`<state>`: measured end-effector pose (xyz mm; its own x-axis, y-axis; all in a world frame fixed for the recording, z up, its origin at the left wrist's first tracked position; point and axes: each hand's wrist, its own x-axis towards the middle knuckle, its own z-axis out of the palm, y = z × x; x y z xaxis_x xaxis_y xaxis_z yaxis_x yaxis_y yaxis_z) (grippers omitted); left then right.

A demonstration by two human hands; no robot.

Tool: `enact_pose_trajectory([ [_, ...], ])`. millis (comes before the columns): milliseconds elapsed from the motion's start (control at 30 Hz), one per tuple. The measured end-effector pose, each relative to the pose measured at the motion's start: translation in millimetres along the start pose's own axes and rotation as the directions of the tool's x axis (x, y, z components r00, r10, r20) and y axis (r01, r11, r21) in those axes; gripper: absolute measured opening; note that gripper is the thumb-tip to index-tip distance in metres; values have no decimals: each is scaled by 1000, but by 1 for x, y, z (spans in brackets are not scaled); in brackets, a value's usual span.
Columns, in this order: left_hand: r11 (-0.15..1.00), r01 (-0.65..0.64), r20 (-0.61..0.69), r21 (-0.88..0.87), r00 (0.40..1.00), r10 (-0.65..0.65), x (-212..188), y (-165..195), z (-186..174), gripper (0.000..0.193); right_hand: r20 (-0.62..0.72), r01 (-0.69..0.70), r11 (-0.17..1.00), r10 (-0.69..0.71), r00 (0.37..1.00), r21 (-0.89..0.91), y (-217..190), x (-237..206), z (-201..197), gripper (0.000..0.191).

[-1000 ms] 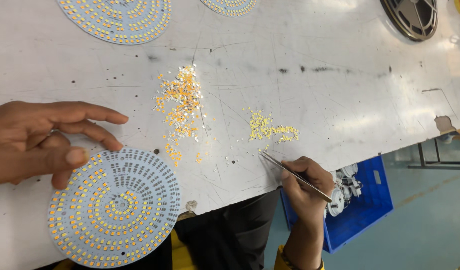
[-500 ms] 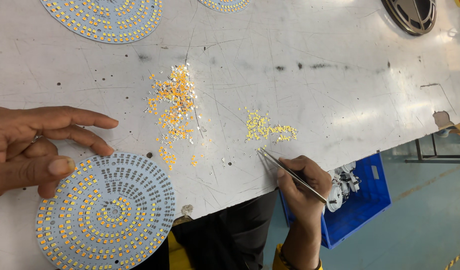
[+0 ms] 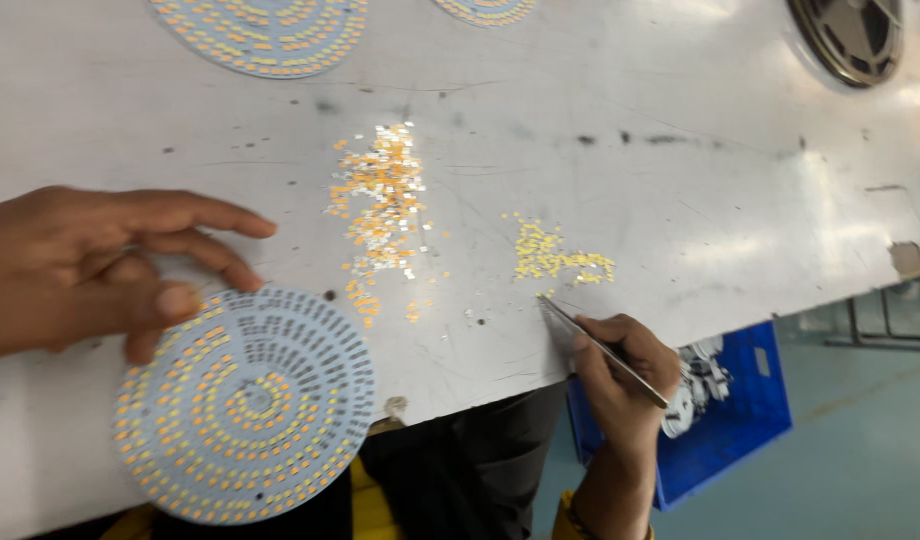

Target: The person uses tweezers to pick up small yellow LED components from a pile on the table and places them one by one into empty slots on a circular LED board. The person repeats this process continuously across the clip.

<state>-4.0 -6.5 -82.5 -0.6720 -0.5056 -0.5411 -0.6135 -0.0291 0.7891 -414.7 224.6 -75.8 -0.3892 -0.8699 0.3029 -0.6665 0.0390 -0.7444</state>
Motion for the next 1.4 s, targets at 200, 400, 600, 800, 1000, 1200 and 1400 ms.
enact_pose_trajectory([
  [200, 989, -144, -47, 34, 988, 146, -26, 35, 1, 73, 4, 119, 974, -122, 992, 195, -17, -16, 19, 4],
  [400, 948, -319, -60, -16, 946, 317, -42, 43, 2, 70, 380, 304, 917, -385, 841, 257, -63, -26, 48, 15],
  [600, 951, -308, -90, 7, 947, 307, -43, 41, 4, 69, 592, 208, 911, -392, 705, 355, -81, 1, 58, 15],
  [800, 951, -309, -93, -26, 948, 305, -44, 39, 4, 72, 392, 351, 906, -419, 819, 236, -90, -37, 72, 14],
  [1000, 945, -328, -109, 6, 939, 327, -43, 39, 6, 75, 320, 382, 907, -420, 849, 178, -91, -61, 75, 16],
  [1200, 956, -294, -116, 19, 949, 294, -42, 38, 6, 73, 366, 387, 908, -418, 831, 157, -95, -54, 75, 18],
  [1400, 951, -309, -56, 15, 949, 310, -40, 44, 3, 70, 395, 416, 891, -455, 798, 184, -96, -47, 71, 18],
])
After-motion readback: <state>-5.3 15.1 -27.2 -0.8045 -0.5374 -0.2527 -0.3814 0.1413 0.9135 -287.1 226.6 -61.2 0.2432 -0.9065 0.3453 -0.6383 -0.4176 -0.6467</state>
